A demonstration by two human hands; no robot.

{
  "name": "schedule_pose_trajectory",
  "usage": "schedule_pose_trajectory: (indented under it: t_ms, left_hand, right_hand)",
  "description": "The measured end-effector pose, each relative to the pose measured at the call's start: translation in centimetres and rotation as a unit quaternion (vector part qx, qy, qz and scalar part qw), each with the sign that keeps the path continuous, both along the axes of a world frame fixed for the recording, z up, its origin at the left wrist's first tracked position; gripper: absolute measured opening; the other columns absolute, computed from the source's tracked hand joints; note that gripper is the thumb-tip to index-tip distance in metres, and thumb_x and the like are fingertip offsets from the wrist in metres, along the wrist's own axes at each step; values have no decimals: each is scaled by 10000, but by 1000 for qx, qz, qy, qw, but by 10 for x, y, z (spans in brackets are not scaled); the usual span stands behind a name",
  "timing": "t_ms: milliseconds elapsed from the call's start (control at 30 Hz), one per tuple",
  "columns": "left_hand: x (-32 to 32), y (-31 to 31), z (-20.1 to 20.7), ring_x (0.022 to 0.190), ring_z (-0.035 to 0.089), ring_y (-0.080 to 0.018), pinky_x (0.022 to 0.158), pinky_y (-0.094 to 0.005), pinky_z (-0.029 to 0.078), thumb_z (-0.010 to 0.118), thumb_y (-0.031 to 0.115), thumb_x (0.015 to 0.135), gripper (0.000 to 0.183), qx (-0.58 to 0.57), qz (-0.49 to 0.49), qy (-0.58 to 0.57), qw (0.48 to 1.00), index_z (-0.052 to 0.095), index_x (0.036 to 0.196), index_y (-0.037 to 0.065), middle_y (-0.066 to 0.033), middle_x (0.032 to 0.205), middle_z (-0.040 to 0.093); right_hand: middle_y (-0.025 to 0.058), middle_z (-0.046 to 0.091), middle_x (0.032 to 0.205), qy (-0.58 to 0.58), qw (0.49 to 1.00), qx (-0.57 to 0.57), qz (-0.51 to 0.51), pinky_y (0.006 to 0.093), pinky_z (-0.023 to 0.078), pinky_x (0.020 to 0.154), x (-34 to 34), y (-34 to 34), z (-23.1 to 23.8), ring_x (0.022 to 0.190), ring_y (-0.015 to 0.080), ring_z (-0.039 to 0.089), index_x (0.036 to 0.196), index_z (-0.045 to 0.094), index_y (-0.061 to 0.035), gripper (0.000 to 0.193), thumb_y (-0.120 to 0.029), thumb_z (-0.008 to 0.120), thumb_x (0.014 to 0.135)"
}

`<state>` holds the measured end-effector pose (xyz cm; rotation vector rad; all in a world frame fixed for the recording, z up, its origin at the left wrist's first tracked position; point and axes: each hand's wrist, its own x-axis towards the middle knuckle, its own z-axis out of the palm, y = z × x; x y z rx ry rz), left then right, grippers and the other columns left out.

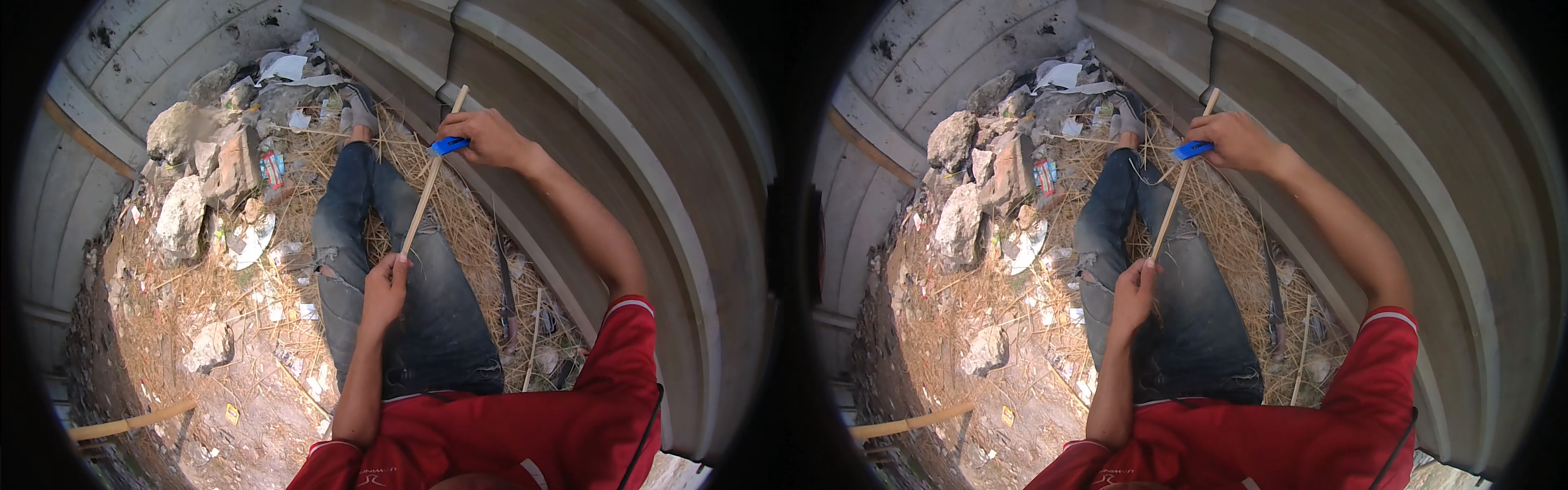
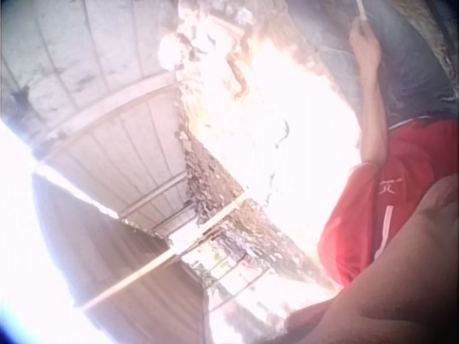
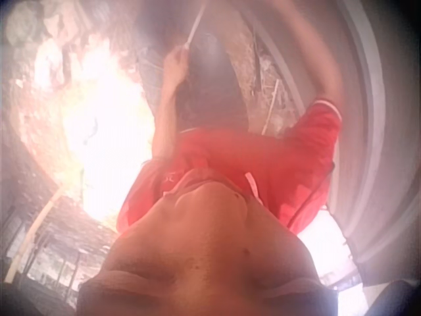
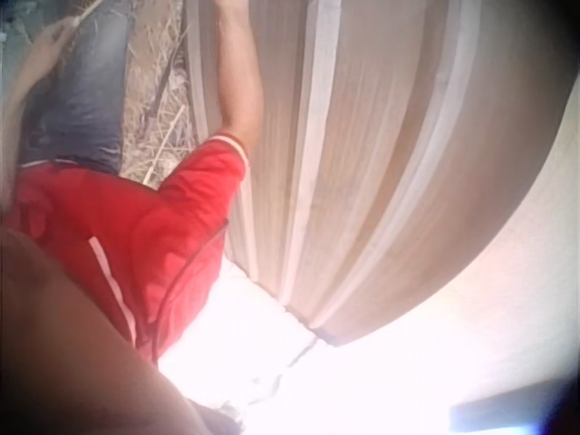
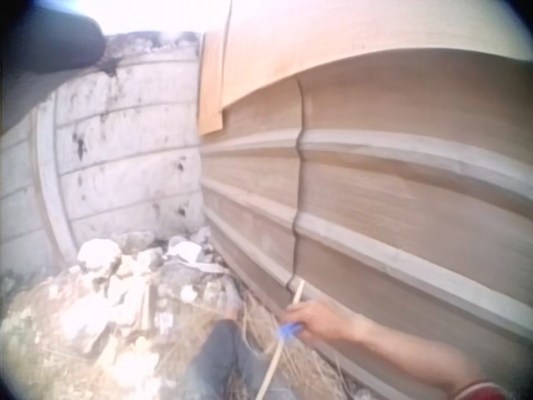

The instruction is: The person sits inside a large concrete pipe and uses a blue utility knife to shave thin strips off a long wooden stick. They hold the stick with their left hand and scrape the blade along its length with their right hand, creating wood shavings that fall onto the debris below.

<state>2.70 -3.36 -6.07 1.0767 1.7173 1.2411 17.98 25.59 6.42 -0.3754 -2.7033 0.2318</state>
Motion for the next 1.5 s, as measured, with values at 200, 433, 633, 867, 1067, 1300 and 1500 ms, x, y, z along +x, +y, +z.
schedule_pose_trajectory:
  t_ms: [200,433,633,867,1067,1300,1500]
  left_hand:
    - [7,0,3,631,477,-99,592,-298,386,492,380,1102,432,29,-4,32,999,665,951,14,-8,663,510]
    - [20,-2,4,659,666,-344,635,-426,489,567,338,1065,352,48,26,86,995,667,1039,1,-205,732,652]
    - [19,2,-1,662,671,-360,637,-430,496,591,352,1051,375,51,60,100,992,671,1009,-12,-207,732,656]
    - [-1,7,-16,630,600,-228,624,-371,468,616,369,1041,392,42,90,67,993,670,968,-13,-148,689,615]
    - [-4,18,9,660,534,-101,607,-284,420,642,324,1038,341,47,92,44,994,674,995,-13,-32,719,595]
    - [-1,22,26,707,658,-211,675,-348,496,677,339,1001,328,55,113,70,990,704,1060,17,-128,769,684]
    - [-9,27,16,717,672,-200,682,-342,509,646,283,1015,308,77,88,49,992,704,1118,-2,-122,788,703]
  right_hand:
    - [114,638,788,111,986,-122,-2,388,447,640,-2,5,-6,679,240,590,940,690,-5,94,-39,700,852]
    - [36,704,817,337,852,-372,-150,312,481,696,-3,22,12,748,120,618,894,718,-4,211,-195,695,981]
    - [37,738,859,524,775,-280,-217,313,513,804,28,41,52,823,128,667,914,749,-15,252,-242,689,1007]
    - [111,754,881,315,866,28,-387,333,533,739,77,17,78,772,174,681,1182,744,-1,416,-347,749,951]
    - [118,722,811,166,900,-153,-372,355,509,735,52,-40,27,753,181,655,1121,764,-4,455,-412,758,920]
    - [152,686,732,131,910,-318,-232,405,505,707,3,-90,-24,718,247,670,1051,766,-8,480,-474,706,953]
    - [156,643,662,38,932,-301,-196,416,491,621,-10,-132,-50,628,306,648,931,727,13,516,-482,614,1017]
